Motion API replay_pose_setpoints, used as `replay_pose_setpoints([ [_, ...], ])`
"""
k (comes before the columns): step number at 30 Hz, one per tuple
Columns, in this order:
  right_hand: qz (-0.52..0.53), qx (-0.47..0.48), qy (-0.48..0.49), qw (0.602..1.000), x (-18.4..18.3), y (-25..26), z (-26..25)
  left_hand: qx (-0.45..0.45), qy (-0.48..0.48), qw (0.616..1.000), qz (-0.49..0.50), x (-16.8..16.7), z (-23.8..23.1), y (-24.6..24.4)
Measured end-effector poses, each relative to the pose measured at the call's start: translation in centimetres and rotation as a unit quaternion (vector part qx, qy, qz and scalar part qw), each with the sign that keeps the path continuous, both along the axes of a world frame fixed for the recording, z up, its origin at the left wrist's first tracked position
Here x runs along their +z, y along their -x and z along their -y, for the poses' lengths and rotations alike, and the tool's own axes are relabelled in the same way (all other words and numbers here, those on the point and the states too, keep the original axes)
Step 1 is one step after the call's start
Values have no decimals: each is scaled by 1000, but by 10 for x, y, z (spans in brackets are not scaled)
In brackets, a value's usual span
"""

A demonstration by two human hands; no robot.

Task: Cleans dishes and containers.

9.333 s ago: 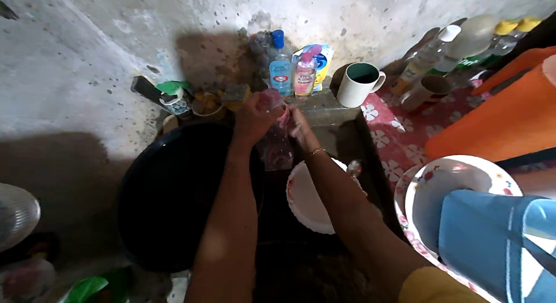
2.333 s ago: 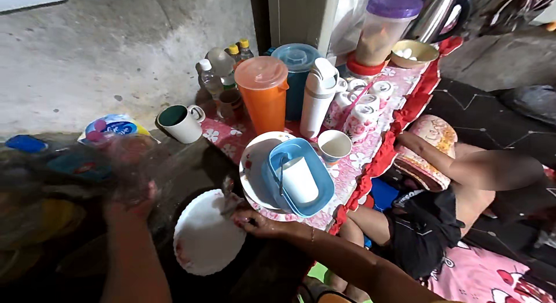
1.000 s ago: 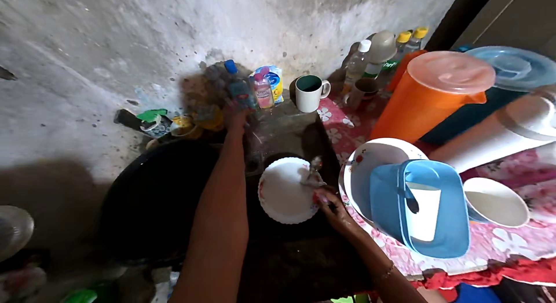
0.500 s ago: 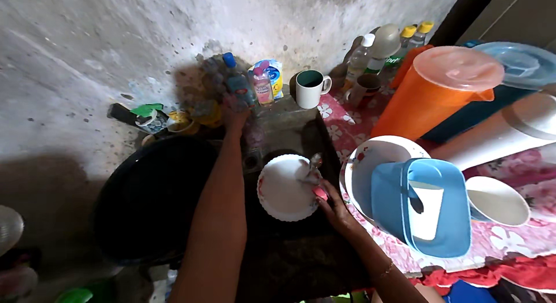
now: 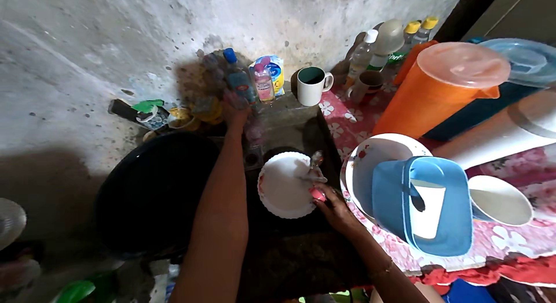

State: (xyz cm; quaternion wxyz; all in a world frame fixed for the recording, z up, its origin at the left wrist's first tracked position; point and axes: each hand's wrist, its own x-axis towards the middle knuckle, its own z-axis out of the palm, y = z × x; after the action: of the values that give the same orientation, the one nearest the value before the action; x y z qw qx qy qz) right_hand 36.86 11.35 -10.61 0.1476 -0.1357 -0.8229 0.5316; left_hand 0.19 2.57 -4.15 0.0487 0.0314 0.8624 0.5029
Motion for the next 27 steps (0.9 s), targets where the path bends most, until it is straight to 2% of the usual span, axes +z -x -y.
replay_pose_setpoints([
  [7,25,0,17,1000,3,-1,-1,-8,4,1000,-10,-3,1,2],
  [13,-33,1,-9,999,-10,0,-2,-14,-16,1000,-1,0,1,-2],
  [27,23,13,36,999,2,0,-2,-15,10,1000,-13,-3,-1,2],
])
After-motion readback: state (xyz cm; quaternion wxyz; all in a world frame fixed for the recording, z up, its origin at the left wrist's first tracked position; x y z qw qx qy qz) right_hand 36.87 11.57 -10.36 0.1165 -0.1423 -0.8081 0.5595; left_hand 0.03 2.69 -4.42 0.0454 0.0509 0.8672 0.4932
